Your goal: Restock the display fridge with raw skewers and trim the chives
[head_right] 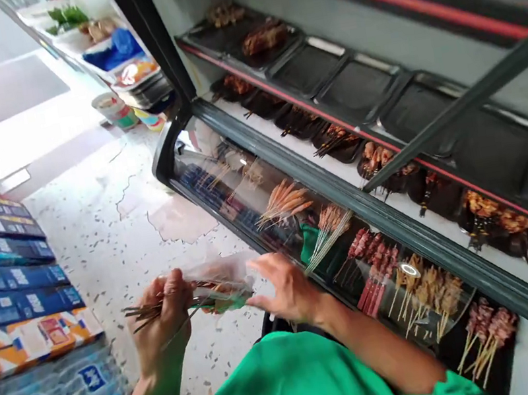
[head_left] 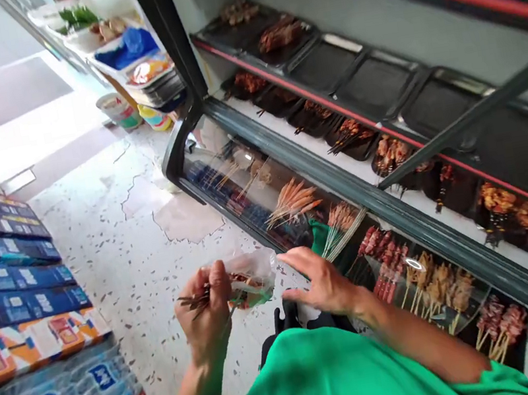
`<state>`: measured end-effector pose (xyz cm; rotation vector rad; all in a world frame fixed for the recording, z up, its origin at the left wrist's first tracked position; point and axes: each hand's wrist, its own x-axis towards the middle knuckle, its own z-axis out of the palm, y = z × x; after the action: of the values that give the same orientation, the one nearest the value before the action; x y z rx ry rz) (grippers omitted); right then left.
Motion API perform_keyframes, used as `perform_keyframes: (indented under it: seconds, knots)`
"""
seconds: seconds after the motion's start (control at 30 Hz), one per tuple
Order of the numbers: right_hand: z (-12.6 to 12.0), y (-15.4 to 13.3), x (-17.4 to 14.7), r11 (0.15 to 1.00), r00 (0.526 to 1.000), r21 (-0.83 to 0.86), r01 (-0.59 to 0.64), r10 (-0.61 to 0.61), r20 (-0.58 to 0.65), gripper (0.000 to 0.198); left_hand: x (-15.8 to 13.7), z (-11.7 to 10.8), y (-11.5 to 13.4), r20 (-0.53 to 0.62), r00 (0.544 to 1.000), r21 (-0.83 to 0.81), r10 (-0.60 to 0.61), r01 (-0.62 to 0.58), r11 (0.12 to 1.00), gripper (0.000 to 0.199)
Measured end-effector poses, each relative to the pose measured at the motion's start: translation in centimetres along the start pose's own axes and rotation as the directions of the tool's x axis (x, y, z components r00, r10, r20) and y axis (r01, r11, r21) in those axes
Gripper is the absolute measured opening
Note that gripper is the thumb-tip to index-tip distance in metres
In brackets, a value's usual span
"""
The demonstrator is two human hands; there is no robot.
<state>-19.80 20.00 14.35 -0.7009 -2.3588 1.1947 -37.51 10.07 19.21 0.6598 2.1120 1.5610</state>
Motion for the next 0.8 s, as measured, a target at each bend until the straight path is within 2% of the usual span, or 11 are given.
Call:
perform_keyframes:
  seconds: [0.1,0.17,0.23,0.33,0.4,0.47,0.53,0.6,0.7,0.8]
  knots:
    - [-0.4,-4.5,0.0,0.985,0.982,0.073,0.155,-0.145,-0.124,0.045,-1.5,2.0,3.6,0.168,0.984,-0.069,0.057,-0.046,0.997,0.036]
    - [-1.4,-6.5,-0.9,0.979,0.972,0.115,0.170,-0.147,-0.185,0.034,-3.1,3.4,5.7,0.232,0.969,-0.114,0.088,-0.063,0.991,0.034]
    - [-2.2,-7.8,-2.5,0.986,0.958,0.120,0.116,-0.080,-0.275,0.022,-5.0,5.0,7.3,0.252,0.958,-0.162,0.139,-0.100,0.982,0.032]
    - [-4.0,-8.8,-5.6,0.997,0.892,-0.032,-0.073,0.051,-0.449,0.013,-8.0,7.9,8.8,0.271,0.929,-0.211,0.253,-0.200,0.957,0.033]
    - [-6.0,-8.9,-8.1,0.965,0.875,-0.181,-0.189,0.082,-0.478,0.018,-10.2,10.3,9.5,0.312,0.896,-0.231,0.315,-0.250,0.940,0.034]
    - [-8.7,-8.5,-11.3,0.920,0.897,-0.303,-0.248,0.100,-0.431,0.022,-12.5,13.0,10.2,0.377,0.854,-0.260,0.360,-0.275,0.925,0.035]
    - [-11.4,-7.9,-14.9,0.882,0.916,-0.375,-0.284,0.133,-0.380,0.018,-15.2,15.7,10.8,0.448,0.809,-0.286,0.381,-0.274,0.918,0.036]
    - [-13.8,-7.1,-18.7,0.847,0.910,-0.397,-0.353,0.212,-0.358,0.012,-18.2,18.2,11.2,0.521,0.767,-0.303,0.376,-0.246,0.921,0.037]
    - [-16.6,-5.7,-23.8,0.790,0.855,-0.370,-0.488,0.349,-0.383,0.009,-22.5,21.5,11.5,0.624,0.701,-0.331,0.345,-0.163,0.929,0.037]
    - [-18.2,-4.5,-28.0,0.780,0.784,-0.258,-0.570,0.423,-0.454,0.009,-26.2,24.4,11.6,0.722,0.617,-0.335,0.313,-0.084,0.939,0.036]
